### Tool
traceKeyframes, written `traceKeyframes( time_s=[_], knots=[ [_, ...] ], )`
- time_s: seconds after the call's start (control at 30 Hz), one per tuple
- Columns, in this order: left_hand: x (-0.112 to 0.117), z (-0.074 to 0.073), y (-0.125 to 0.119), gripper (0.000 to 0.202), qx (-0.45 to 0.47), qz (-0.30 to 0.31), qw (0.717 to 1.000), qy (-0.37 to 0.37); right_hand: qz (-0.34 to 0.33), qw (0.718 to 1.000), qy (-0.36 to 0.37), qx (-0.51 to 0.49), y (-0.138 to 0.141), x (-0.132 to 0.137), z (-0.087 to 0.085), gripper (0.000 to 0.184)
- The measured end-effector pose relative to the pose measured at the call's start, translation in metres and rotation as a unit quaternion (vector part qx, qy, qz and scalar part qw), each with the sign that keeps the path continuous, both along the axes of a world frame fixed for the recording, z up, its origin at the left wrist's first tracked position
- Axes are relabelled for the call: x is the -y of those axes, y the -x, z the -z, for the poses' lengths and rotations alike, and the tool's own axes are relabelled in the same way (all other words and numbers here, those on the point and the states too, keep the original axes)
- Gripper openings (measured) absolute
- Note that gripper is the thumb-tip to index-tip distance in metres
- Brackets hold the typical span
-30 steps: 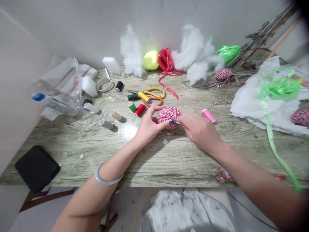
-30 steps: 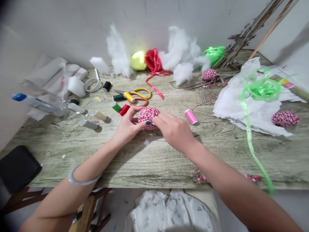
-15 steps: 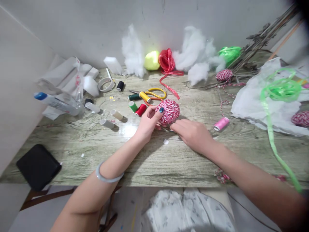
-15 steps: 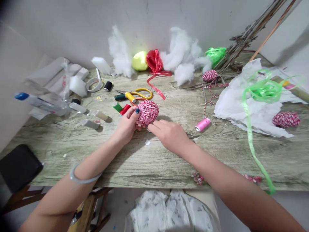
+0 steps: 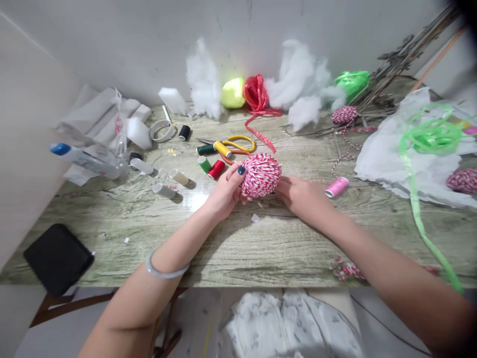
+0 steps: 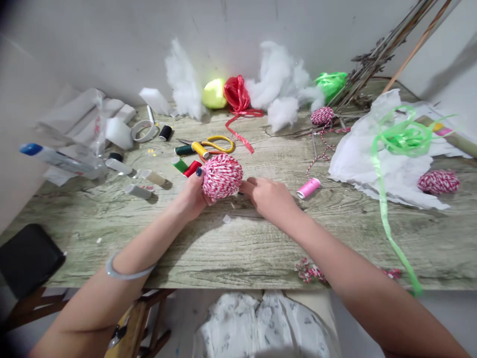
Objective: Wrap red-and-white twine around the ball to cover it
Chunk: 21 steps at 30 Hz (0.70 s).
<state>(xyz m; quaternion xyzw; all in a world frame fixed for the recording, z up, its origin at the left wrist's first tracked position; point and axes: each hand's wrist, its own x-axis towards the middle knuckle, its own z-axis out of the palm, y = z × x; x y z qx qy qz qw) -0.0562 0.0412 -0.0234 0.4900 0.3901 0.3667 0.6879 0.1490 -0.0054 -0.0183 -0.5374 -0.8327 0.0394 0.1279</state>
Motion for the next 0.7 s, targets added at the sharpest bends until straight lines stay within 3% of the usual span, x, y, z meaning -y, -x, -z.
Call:
traceKeyframes(
  time_s=[0.17, 0.37, 0.53, 0.7],
  knots=[
    [0.007, -0.011, -0.001, 0.060, 0.013, 0.085, 0.995, -0.057, -0.025, 0.992, 0.034, -0.115, -0.015, -0.009, -0.001, 0.026],
    [0.008, -0.015, -0.001, 0.054, -0.050, 0.131, 0.983, -0.118, 0.000, 0.990, 0.017, -0.141, -0.024, -0.016, -0.007, 0.019],
    [0.013, -0.018, 0.000, 0.055, -0.146, 0.138, 0.971, -0.132, 0.002, 0.981, 0.016, -0.195, -0.021, -0.014, -0.012, 0.017],
    [0.018, -0.022, -0.003, 0.055, -0.244, 0.116, 0.942, -0.199, 0.014, 0.966, -0.003, -0.258, -0.015, -0.009, -0.021, 0.017]
  ],
)
